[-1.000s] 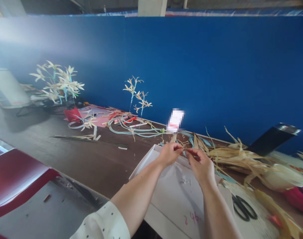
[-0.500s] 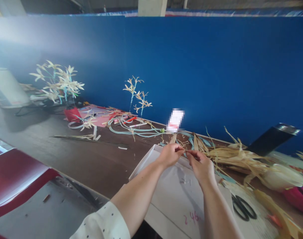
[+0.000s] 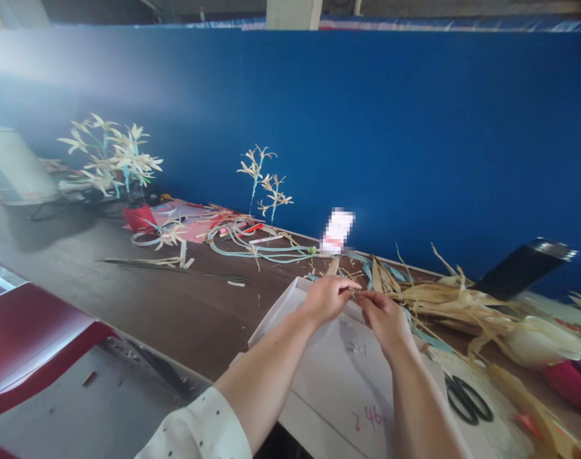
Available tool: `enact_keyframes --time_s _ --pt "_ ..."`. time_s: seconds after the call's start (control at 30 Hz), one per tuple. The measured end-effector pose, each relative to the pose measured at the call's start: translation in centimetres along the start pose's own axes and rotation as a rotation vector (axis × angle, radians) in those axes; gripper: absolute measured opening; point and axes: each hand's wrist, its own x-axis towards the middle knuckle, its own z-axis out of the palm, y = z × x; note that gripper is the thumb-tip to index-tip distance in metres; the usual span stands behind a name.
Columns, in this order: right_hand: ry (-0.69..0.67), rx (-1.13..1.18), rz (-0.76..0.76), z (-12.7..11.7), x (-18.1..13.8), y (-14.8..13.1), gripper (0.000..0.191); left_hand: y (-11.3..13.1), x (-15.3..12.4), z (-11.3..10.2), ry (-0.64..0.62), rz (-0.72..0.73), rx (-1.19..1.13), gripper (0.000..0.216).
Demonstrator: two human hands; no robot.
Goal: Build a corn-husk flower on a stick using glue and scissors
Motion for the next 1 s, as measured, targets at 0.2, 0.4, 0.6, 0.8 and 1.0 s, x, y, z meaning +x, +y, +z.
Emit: enact_keyframes --time_s 0.2,0.4,0.6,0.8,1.0 --pt "0.015 0.024 -0.021 0.1 0.2 0.3 0.044 0.3 0.0 -0.3 0.005 0.095 0.059 0.020" --pt "0.067 0.001 -0.063 0.1 0.4 0.5 0.045 0.4 0.1 -0.3 -0.048 -0.081 -0.071 0.020" --pt "0.062 -0.034 -0.064 0.1 0.4 0.8 0.042 0.5 0.5 -0.6 -0.123 -0.371 -0.341 0.026" --pt "0.042 -0.062 -0.044 0.1 0.2 0.3 0.035 0.4 0.5 -0.4 -0.089 -0.339 -0.349 0.021" --pt "0.134 -0.043 -0.096 0.2 -0.1 -0.2 0.033 0.3 0.5 -0.2 -0.111 -0.362 -0.422 0.024"
